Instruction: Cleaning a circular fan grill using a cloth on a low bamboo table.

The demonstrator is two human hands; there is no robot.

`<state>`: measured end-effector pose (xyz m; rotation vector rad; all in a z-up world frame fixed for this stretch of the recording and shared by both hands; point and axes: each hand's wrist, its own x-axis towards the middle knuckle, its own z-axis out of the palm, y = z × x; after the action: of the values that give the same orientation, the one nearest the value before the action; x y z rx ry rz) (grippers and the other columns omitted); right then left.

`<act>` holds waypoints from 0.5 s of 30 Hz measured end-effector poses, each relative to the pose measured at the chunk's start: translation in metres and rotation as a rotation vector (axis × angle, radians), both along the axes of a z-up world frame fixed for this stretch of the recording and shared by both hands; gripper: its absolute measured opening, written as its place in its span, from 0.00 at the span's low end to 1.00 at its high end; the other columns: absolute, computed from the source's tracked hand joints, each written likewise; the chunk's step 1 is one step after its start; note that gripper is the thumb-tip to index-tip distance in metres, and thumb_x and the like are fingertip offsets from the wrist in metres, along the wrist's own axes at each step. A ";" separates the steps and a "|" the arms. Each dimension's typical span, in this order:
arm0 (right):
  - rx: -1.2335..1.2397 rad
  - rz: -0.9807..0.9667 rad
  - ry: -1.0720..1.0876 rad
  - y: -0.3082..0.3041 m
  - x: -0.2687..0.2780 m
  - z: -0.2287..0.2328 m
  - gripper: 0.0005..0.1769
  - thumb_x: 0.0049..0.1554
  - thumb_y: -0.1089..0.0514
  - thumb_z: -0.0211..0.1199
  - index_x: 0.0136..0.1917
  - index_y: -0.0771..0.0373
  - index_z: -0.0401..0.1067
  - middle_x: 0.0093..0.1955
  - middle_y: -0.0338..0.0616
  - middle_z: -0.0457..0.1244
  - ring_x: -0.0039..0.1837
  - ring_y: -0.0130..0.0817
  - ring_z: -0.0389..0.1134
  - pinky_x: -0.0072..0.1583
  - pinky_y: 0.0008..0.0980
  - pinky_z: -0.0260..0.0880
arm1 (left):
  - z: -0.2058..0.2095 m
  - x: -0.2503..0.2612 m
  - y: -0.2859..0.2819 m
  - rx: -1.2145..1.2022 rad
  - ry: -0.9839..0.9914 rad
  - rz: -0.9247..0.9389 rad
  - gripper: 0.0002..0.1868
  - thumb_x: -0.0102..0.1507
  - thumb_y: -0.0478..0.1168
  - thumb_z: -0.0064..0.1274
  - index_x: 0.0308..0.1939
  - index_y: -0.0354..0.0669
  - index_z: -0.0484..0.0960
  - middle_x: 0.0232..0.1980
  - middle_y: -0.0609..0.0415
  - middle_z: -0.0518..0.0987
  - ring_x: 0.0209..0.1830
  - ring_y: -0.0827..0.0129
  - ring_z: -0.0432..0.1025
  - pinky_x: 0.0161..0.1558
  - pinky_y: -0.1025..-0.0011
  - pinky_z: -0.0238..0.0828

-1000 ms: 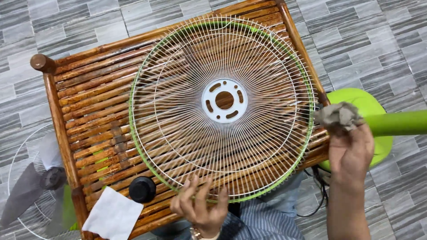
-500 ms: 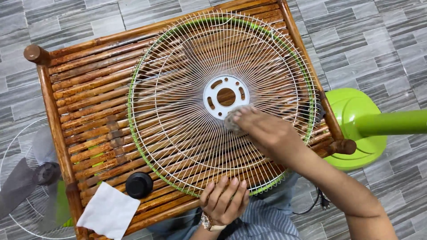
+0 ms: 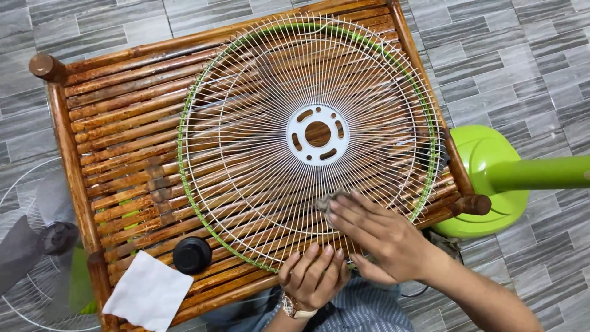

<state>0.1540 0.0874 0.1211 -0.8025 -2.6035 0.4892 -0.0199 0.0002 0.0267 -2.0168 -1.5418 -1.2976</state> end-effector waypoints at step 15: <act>0.243 -0.121 -0.397 0.048 -0.019 -0.004 0.48 0.65 0.28 0.30 0.79 0.70 0.46 0.83 0.57 0.40 0.84 0.45 0.36 0.82 0.39 0.28 | -0.005 0.001 0.002 0.033 -0.026 0.005 0.07 0.58 0.48 0.59 0.39 0.63 0.86 0.46 0.73 0.82 0.50 0.80 0.74 0.58 0.69 0.58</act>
<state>0.1347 0.1353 0.1171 -1.0510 -2.8682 -0.0298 -0.0193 0.0018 0.0220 -1.9831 -1.5255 -1.3432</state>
